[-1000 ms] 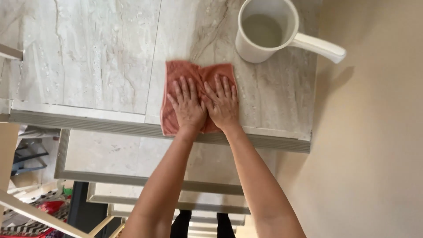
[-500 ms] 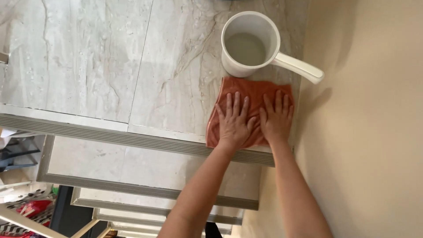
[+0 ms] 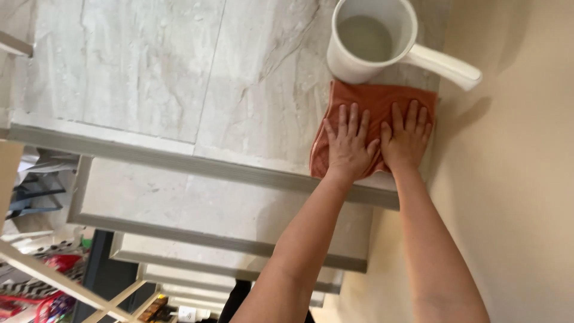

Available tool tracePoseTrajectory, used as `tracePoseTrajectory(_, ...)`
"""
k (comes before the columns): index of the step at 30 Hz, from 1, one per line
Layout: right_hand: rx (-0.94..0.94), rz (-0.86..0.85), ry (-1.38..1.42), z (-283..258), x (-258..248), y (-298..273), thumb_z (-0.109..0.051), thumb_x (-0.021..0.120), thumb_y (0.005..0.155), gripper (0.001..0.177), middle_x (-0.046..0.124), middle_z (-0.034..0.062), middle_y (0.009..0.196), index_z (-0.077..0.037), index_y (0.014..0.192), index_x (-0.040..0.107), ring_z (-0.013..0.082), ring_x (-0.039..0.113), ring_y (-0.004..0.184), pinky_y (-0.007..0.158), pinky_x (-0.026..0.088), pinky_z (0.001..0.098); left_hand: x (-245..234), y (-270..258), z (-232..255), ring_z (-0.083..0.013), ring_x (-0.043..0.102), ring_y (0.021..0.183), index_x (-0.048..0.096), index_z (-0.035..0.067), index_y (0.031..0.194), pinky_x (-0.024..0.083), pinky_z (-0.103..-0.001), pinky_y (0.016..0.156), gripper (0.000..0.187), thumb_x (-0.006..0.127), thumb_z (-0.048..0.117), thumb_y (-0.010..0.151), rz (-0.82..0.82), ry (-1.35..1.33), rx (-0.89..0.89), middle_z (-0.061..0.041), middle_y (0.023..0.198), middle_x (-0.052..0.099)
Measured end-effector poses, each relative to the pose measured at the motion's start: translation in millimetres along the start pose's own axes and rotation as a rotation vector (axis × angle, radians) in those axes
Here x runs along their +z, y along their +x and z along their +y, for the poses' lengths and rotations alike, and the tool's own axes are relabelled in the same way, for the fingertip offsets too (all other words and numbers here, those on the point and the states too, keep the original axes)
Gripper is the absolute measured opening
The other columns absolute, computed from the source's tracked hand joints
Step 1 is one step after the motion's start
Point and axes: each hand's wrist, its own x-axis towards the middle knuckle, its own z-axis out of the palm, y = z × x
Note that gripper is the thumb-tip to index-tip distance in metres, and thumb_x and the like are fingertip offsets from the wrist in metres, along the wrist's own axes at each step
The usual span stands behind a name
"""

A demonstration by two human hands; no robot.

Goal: The person uses a damp cloth to wipe down marble stairs and then continues to clean the adjacent floor tiles, occasionally moving a water scoop.

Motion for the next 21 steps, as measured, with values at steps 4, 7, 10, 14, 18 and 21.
tracePoseTrajectory(4,0.028,0.036,-0.067,-34,3,-32,-0.051,0.041,0.11,0.058,0.027,0.019,0.169,-0.023,0.16,0.046,0.0436,0.017,0.155,0.119,0.019,0.0651,-6,-23,-38,-0.0348,-0.002,0.161,0.018,0.024,0.166,0.002,-0.07,0.123,0.078,0.039,0.063,0.101,-0.013,0.042,0.087,-0.008,0.174,0.007)
tracePoseTrajectory(7,0.067,0.02,-0.092,-84,0,-51,-0.05,0.04,0.109,0.06,0.023,0.0216,0.169,-0.023,0.162,0.042,0.0466,0.015,0.154,0.118,0.02,0.0677,-15,-34,-84,-0.0304,-0.002,0.161,0.019,0.031,0.165,0.0,-0.069,0.125,0.078,0.035,0.068,0.098,-0.083,0.048,0.148,-0.002,0.174,0.011)
tracePoseTrajectory(10,0.08,-0.014,-0.197,-151,-5,-53,-0.056,0.047,0.105,0.063,0.029,0.0213,0.169,-0.023,0.157,0.05,0.0465,0.019,0.154,0.116,0.025,0.0653,-53,-43,-144,-0.0304,0.01,0.16,0.028,0.032,0.163,0.008,-0.067,0.124,0.074,0.04,0.067,0.098,-0.015,0.003,0.185,-0.002,0.173,0.02)
tracePoseTrajectory(14,-0.023,-0.071,-0.089,-263,-5,-40,-0.059,0.052,0.098,0.067,0.031,0.0221,0.166,-0.028,0.157,0.046,0.0488,0.024,0.153,0.116,0.026,0.0677,-118,-63,-234,-0.0289,0.011,0.159,0.034,0.031,0.161,0.008,-0.061,0.124,0.071,0.044,0.063,0.099,-0.005,0.08,0.015,-0.001,0.171,0.023)
tracePoseTrajectory(18,-0.161,0.006,0.059,-368,36,-25,-0.057,0.057,0.097,0.068,0.029,0.0218,0.166,-0.028,0.157,0.043,0.0502,0.02,0.153,0.117,0.023,0.0708,-124,-83,-320,-0.0314,0.006,0.158,0.028,0.031,0.162,0.009,-0.066,0.123,0.07,0.038,0.063,0.101,0.075,0.074,-0.252,-0.004,0.172,0.018)
tracePoseTrajectory(21,-0.197,-0.029,0.091,-408,56,-3,-0.059,0.052,0.098,0.067,0.026,0.0191,0.169,-0.031,0.158,0.042,0.0474,0.014,0.156,0.12,0.016,0.0703,-113,-77,-340,-0.0331,0.007,0.158,0.03,0.029,0.162,0.014,-0.07,0.12,0.061,0.039,0.044,0.103,0.158,0.068,-0.348,-0.005,0.172,0.018)
